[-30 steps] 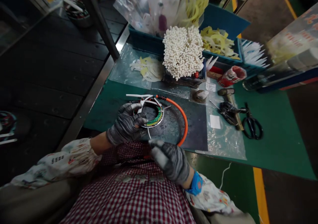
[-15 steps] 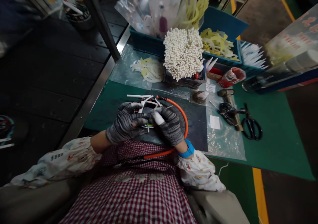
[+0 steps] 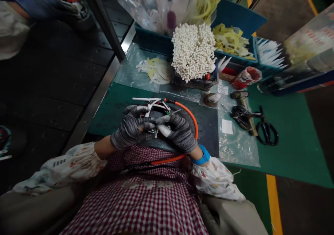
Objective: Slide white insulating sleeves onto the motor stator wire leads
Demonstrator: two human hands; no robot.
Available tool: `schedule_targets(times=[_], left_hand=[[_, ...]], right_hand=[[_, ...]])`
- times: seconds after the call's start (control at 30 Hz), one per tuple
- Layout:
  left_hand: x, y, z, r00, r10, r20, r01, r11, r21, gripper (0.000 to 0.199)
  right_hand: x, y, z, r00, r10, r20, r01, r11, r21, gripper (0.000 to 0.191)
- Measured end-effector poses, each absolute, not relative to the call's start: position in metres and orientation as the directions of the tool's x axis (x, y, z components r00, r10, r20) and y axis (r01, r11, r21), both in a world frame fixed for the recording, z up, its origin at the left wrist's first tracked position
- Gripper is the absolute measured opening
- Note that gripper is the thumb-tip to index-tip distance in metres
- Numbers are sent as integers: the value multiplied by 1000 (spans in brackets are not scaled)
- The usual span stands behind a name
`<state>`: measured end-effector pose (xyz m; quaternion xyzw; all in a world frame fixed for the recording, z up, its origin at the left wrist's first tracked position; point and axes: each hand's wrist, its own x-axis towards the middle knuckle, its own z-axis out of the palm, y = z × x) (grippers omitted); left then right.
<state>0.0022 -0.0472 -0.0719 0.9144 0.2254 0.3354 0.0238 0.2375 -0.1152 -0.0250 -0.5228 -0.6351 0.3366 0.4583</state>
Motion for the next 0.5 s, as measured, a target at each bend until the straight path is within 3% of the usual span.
schedule_targets(times=[0.13,0.33,0.5], left_hand=[[1,-49,-74,674,441,593,374,-896,240,30],[0,-51,-77,694,474,542,375,-881,290,29],[2,-53,-79,664,525,533,471,-847,247,25]], right_hand=[[238,-126,-39,-165,950,265,369,309,-877,6],[228,-148,-58,-54,993,107,312,119,-943,24],[215,-135,-29,-402,915,42,335,189,-923,19]])
